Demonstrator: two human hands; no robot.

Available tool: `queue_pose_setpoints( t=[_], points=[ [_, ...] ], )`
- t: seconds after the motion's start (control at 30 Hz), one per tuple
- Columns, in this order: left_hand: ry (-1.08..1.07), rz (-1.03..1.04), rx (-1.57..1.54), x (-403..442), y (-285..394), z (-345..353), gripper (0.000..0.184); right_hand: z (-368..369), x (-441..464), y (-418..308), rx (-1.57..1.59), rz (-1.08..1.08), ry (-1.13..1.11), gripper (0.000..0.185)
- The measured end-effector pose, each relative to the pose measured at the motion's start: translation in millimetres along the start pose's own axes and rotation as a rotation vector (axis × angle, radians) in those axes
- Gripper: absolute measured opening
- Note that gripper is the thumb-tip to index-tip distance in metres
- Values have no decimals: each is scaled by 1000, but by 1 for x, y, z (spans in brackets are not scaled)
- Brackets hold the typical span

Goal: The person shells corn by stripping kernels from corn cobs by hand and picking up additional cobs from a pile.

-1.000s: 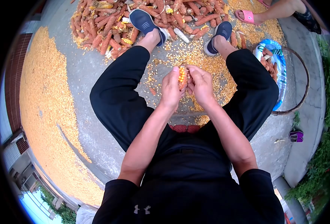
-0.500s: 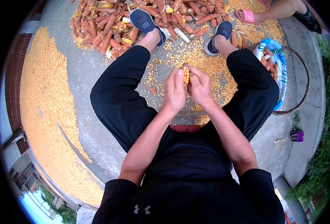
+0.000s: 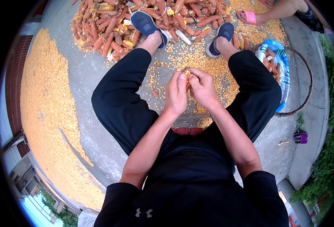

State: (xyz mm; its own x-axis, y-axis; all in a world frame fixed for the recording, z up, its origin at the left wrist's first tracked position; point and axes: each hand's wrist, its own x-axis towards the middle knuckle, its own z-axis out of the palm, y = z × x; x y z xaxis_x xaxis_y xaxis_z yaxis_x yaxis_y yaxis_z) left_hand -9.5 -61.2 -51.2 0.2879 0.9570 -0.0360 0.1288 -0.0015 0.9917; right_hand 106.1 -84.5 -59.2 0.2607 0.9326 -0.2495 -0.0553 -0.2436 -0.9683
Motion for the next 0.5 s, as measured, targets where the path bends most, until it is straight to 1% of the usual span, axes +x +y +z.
queue_pose_setpoints(
  t=[0.1, 0.13, 0.2, 0.23, 0.3, 0.33, 0.4, 0.43, 0.5],
  points=[
    [4, -93, -111, 0, -3, 0, 27, 3, -4, 1, 59, 14, 36, 18],
    [-6, -89, -127, 1, -7, 0, 28, 4, -5, 1, 67, 8, 53, 19],
    [-20, -84, -159, 1, -15, -1, 30, 0, -6, -2, 214, 147, -5, 22],
    [-8, -76, -124, 1, -16, -2, 31, -2, -6, -4, 287, 216, -37, 24],
    [17, -55, -57, 1, -14, 0, 31, 7, -9, -8, -45, -97, 29, 26],
    [10, -78, -82, 0, -12, 0, 31, 10, -11, -8, -211, -250, 65, 28],
    [-2, -131, -129, -1, -8, -3, 31, 11, -12, -8, -276, -262, 88, 27],
    [23, -213, -251, -3, -8, -3, 31, 13, -12, -7, -306, -265, 96, 27],
    [69, -369, -495, -3, -6, -2, 32, 14, -12, -4, -317, -340, 123, 28]
  ],
)
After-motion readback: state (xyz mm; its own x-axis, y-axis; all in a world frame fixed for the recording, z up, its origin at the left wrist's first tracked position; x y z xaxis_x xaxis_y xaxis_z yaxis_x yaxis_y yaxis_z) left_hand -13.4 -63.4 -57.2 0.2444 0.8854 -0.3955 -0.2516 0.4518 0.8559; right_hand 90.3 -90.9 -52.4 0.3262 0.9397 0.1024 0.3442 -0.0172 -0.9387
